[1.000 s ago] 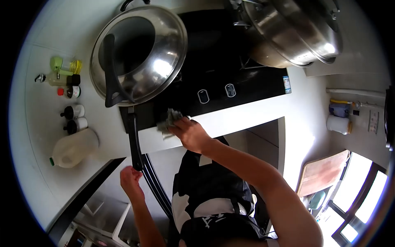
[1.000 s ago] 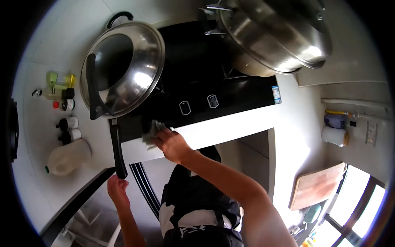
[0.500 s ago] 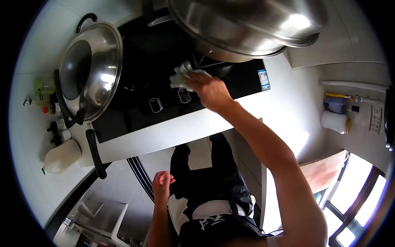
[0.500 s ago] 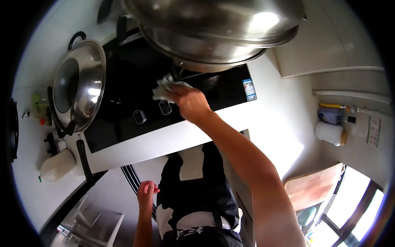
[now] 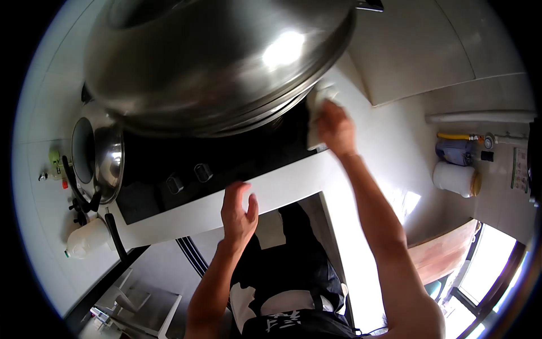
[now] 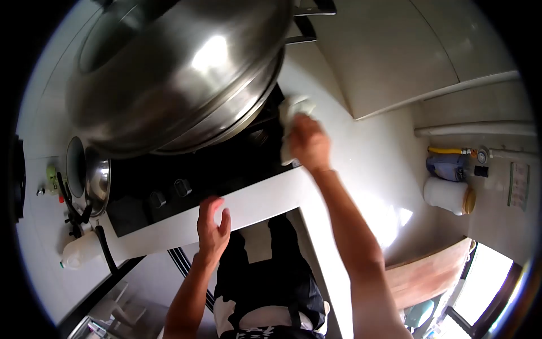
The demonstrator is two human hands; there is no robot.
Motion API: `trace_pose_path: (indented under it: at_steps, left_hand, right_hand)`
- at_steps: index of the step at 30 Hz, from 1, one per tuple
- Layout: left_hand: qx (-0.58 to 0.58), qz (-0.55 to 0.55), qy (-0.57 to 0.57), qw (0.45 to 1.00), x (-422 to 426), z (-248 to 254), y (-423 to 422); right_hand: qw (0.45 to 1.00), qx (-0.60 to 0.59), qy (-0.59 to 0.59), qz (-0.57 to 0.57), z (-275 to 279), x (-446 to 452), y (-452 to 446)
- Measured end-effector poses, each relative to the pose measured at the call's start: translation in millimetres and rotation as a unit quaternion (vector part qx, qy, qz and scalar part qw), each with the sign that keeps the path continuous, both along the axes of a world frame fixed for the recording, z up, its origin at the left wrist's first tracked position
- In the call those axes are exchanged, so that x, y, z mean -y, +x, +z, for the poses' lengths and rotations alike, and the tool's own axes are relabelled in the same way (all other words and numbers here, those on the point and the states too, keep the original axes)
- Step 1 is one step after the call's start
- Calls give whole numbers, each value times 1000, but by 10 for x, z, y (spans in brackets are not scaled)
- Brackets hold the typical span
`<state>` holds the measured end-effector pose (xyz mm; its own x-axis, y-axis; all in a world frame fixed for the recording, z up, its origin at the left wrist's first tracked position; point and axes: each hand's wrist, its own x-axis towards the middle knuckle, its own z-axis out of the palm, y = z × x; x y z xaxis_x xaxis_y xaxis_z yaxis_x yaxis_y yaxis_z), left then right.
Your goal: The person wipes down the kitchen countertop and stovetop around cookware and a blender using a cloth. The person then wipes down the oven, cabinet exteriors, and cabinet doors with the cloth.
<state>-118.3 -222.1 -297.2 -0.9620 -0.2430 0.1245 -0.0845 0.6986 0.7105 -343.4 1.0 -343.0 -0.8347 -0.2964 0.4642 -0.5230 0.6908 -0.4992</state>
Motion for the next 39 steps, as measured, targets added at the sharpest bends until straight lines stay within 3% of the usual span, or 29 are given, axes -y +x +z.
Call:
trace_pose_path:
  at_steps: [2,4,8,10,12,13,15,17,22,24,28,29,31,33,34,37,39]
  left_hand:
    - [27,-2,23,999,-90,-46,-371]
    - [-12,-10,-67,998,-167,-219,-659]
    - [-19,-64,-129,989,-306,-338,-954]
    - [34,-70,-154,985,-370,-439,-961]
    - [75,-60,-252,963,-419,-484,-967]
    - [86,-60,-262,959,-411,-519,-958]
    - [74,-64,-269,958,-411,-539,-954]
    - [86,-66,-286,952,-413,-538,-944]
    - [117,-62,-264,955,-414,-536,-920]
    - [117,-62,-262,956,-425,-515,-930]
    - [109,-65,-263,956,-439,-491,-956]
    - [78,-79,-264,958,-413,-501,-981]
    - [102,-73,-266,956,-416,-524,-983]
    - [109,-69,-263,956,-424,-530,-945]
    - [113,-74,-262,956,-423,-525,-930]
    - [107,-72,-263,956,-423,-535,-945]
    - [90,-71,-272,955,-423,-528,-976]
  right_hand:
    - [999,-17,35,17,-146,243,292]
    - [991,-1,80,105,16,170,564]
    - [953,175,-123,214,183,-186,606]
    - [952,184,-204,138,320,-386,272]
    - [917,272,-288,-41,345,-463,-69]
    - [948,179,-255,-60,285,-491,-326]
    - [990,85,-51,-99,118,-514,-654]
    - [981,-8,139,-133,-138,-357,-835]
    - [993,7,42,-111,-403,79,-1674]
    - [989,-72,37,-120,-669,327,-2191]
    - [992,-17,59,-113,-413,718,-2980]
    - [997,20,1,-68,-345,750,-3068]
    - [996,72,-53,-25,-396,775,-2983]
    - [964,173,-169,110,-577,770,-2737]
    - [959,152,-176,161,-654,683,-2536]
    - [987,57,15,153,-333,226,-1914]
    - [974,129,-28,182,-135,52,-1810]
